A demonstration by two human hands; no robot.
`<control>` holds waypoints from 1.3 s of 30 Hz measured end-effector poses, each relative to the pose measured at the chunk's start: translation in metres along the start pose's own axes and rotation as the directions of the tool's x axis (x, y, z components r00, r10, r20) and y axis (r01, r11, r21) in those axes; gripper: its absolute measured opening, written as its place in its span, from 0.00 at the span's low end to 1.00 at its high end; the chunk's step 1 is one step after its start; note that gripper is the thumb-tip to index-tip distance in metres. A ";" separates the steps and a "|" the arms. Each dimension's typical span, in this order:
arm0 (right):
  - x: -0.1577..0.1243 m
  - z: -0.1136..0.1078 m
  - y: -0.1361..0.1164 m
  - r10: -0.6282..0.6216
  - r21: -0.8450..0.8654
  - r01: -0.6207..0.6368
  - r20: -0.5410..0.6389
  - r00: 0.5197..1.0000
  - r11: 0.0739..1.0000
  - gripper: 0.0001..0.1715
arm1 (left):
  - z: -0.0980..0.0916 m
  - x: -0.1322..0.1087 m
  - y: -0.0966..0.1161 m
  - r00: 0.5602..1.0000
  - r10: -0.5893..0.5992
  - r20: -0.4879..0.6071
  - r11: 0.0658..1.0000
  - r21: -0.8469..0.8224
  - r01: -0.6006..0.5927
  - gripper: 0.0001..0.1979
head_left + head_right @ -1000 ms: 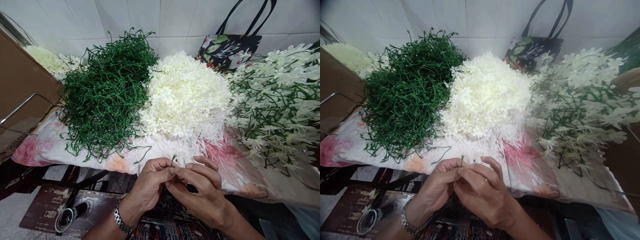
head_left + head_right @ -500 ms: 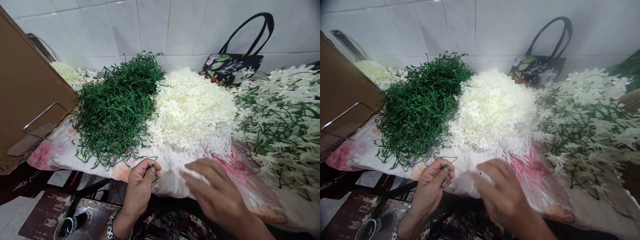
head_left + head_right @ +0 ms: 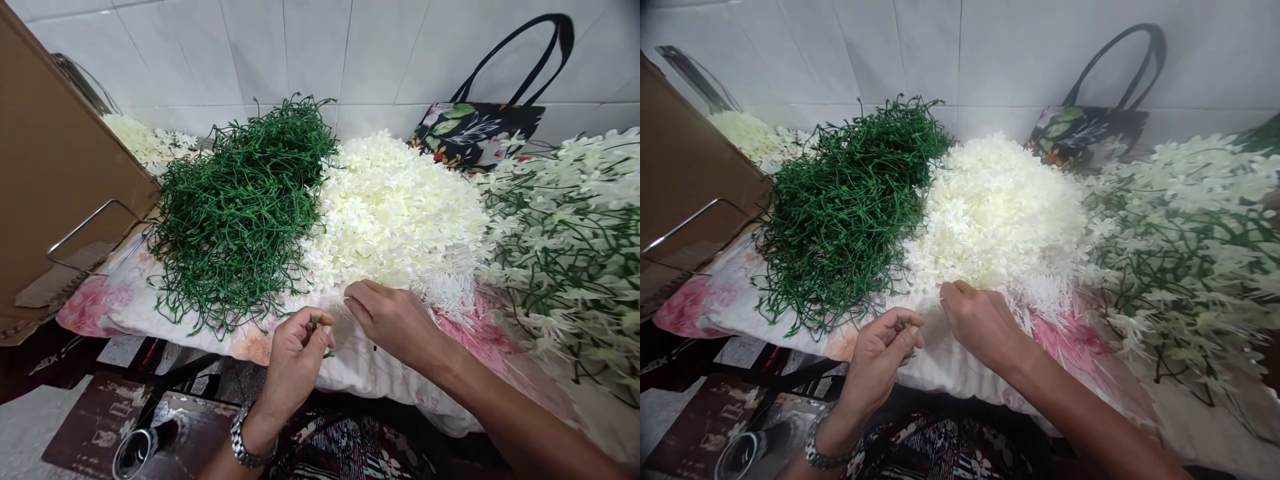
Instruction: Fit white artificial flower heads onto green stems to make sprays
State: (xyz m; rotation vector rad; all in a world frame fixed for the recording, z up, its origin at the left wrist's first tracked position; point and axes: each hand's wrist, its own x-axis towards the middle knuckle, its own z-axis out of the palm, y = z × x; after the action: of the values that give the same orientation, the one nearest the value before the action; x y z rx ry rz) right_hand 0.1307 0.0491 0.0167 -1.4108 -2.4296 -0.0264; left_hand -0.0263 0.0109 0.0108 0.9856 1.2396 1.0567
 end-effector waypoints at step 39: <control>-0.084 -0.022 0.006 -0.105 0.206 0.104 -0.008 0.994 0.973 0.14 | 0.018 -0.013 -0.004 0.967 -0.188 0.173 0.847 -0.469 0.249 0.15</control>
State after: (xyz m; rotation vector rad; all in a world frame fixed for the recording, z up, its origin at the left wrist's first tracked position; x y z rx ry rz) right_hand 0.1799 -0.0224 0.0121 -1.1929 -2.4264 0.1970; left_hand -0.0088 -0.0029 0.0117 0.4933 0.8928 1.0405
